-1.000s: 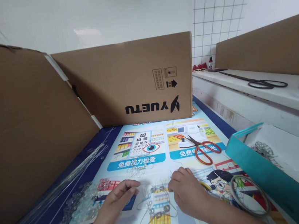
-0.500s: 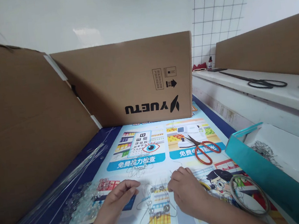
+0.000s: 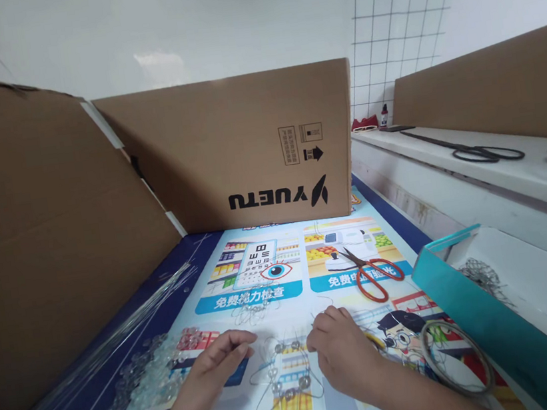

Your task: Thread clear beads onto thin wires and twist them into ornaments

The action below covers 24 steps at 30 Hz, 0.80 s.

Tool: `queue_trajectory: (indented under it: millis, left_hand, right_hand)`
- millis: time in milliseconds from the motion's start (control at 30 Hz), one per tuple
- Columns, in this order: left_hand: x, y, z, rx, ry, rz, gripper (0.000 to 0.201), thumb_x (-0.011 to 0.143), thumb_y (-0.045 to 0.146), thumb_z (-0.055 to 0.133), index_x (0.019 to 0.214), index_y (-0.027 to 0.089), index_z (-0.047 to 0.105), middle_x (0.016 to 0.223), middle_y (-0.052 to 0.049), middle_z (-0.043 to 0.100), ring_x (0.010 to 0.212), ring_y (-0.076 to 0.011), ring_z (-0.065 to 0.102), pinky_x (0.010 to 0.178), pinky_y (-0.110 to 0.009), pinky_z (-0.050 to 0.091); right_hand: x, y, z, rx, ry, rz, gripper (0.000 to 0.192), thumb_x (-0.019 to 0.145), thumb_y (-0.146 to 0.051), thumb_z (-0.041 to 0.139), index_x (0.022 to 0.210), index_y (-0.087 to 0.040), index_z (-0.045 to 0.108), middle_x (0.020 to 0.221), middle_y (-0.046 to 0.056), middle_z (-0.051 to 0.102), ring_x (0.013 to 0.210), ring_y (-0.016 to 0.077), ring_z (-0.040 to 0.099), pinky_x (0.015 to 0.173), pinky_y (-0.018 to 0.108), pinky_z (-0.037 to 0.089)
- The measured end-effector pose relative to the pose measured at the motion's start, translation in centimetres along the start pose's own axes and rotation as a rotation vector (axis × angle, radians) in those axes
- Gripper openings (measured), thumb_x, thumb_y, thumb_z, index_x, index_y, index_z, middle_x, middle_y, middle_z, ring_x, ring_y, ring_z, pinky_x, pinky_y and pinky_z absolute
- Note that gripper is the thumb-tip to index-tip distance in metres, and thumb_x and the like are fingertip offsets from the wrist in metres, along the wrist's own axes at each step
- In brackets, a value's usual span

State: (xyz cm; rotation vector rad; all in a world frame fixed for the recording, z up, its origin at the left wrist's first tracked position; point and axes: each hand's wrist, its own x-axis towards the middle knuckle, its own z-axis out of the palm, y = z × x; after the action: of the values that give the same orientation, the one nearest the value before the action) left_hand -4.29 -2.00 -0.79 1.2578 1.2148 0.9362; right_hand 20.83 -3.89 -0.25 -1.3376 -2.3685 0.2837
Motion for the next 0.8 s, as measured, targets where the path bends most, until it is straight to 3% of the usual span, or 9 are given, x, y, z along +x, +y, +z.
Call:
queue_trajectory:
  millis: [567, 667, 800]
  left_hand:
    - [-0.2, 0.3, 0.1, 0.013, 0.011, 0.000, 0.025, 0.074, 0.040, 0.059, 0.086, 0.019, 0.062, 0.079, -0.001, 0.062, 0.080, -0.0177, 0.056, 0.070, -0.025, 0.040]
    - [-0.1, 0.2, 0.1, 0.054, 0.019, 0.006, 0.024, 0.076, 0.039, 0.056, 0.087, 0.019, 0.061, 0.078, -0.001, 0.061, 0.077, -0.0172, 0.056, 0.067, -0.024, 0.040]
    - [0.1, 0.1, 0.4, 0.180, -0.003, 0.059, 0.023, 0.076, 0.038, 0.055, 0.086, 0.018, 0.060, 0.072, 0.000, 0.057, 0.065, -0.0152, 0.052, 0.058, -0.024, 0.038]
  right_hand:
    - [0.1, -0.3, -0.3, -0.033, -0.047, 0.018, 0.023, 0.075, -0.007, 0.045, 0.081, -0.022, 0.060, 0.084, 0.002, 0.055, 0.087, 0.0188, 0.043, 0.077, 0.033, 0.031]
    - [0.0, -0.5, -1.2, -0.048, -0.076, 0.018, 0.021, 0.077, -0.010, 0.045, 0.083, -0.023, 0.061, 0.086, 0.002, 0.056, 0.088, 0.0190, 0.044, 0.078, 0.033, 0.031]
    - [-0.5, -1.5, -3.2, -0.075, -0.216, 0.035, 0.008, 0.075, -0.021, 0.052, 0.077, -0.022, 0.060, 0.080, 0.002, 0.059, 0.083, 0.0187, 0.049, 0.076, 0.032, 0.033]
